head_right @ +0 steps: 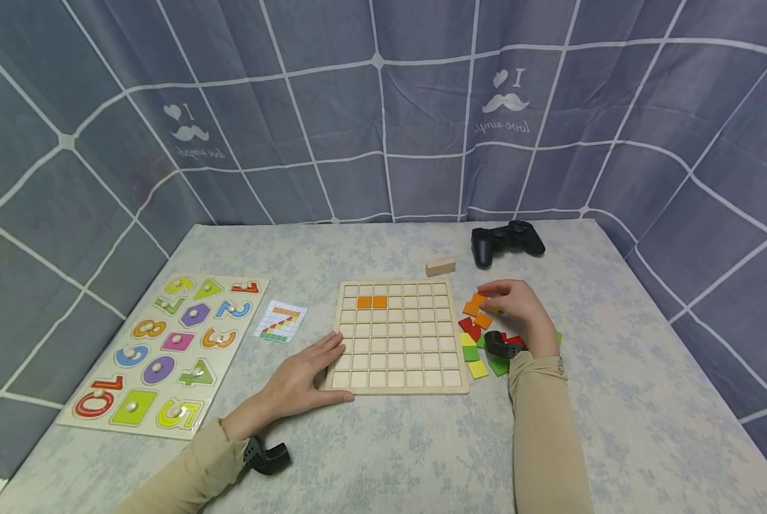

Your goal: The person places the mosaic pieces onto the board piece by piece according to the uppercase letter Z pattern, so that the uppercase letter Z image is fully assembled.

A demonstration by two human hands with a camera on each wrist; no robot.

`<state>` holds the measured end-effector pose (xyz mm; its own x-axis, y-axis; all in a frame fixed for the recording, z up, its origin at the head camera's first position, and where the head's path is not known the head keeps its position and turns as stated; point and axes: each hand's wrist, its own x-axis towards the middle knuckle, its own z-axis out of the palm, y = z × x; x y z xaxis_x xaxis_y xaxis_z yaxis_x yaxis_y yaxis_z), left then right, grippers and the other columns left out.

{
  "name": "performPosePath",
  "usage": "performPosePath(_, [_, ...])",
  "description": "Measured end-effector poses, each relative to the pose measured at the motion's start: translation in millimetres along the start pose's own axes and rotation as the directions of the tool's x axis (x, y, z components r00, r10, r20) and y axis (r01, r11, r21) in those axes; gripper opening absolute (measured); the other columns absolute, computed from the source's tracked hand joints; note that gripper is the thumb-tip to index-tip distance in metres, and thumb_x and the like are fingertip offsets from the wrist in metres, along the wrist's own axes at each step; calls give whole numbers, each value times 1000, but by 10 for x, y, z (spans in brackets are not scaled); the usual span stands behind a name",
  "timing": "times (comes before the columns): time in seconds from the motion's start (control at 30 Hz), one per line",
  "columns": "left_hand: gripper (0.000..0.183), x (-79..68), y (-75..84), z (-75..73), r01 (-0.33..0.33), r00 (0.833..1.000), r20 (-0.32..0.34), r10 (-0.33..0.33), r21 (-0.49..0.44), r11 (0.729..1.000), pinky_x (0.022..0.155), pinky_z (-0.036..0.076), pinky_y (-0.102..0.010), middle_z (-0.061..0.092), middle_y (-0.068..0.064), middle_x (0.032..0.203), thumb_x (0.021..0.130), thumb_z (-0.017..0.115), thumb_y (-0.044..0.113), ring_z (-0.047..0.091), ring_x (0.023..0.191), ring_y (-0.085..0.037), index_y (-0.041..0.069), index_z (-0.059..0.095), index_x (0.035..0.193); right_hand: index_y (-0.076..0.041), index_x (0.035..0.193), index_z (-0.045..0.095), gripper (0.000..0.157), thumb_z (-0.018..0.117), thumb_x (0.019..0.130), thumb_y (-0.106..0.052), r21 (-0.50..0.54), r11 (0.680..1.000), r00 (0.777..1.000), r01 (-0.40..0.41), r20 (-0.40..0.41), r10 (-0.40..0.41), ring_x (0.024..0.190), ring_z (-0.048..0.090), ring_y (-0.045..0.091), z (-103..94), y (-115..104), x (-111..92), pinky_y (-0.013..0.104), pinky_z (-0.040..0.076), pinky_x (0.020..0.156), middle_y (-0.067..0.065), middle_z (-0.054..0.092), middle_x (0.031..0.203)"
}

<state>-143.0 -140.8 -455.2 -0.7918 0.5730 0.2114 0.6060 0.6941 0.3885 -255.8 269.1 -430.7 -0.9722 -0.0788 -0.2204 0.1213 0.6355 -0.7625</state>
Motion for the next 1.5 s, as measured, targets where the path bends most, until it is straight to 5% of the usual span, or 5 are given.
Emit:
performPosePath(0.33, [85,6,-4,-1,-3,1000,-1,3,-1,1000,104,36,-41,37,-13,146,78,65,60,30,137,-22,-1,48,136,4,125,56,45,66,85,-12,-29,999,1000,20,0,-20,91,55,26,27,-55,4,27,47,72,25,56,121])
performPosePath(0.63, [86,5,-5,-5,0,1000,7,0,-3,1000,104,36,-42,37,-13,146,78,65,60,30,137,-23,-1,48,136,5,113,58,36,68,85,-14,-40,998,999,44,-29,-45,83,52,26,20,-166,-36,27,46,67,17,59,100])
performPosePath(0.87, [86,-3,-2,0,-3,1000,-5,3,-2,1000,104,36,-41,37,-14,146,78,65,60,30,137,-23,-1,48,136,3,109,64,31,67,88,-19,-110,973,977,201,-49,-207,89,58,29,26,-504,-110,37,47,76,17,64,100])
performPosePath(1.27, [86,-1,-14,-1,0,1000,-1,0,-2,1000,104,36,-41,37,-13,147,78,65,61,29,137,-22,0,47,137,1,104,69,19,63,88,-7,-133,916,918,379,179,-354,94,60,30,572,-1173,127,42,48,83,16,67,103])
performPosePath(1.5, [86,-3,-5,-5,3,1000,4,-3,-5,1000,104,36,-41,37,-13,147,78,64,61,29,137,-21,0,47,137,0,103,69,18,60,90,-8,-178,930,937,323,202,-286,91,60,28,862,-1142,229,39,49,78,14,67,101])
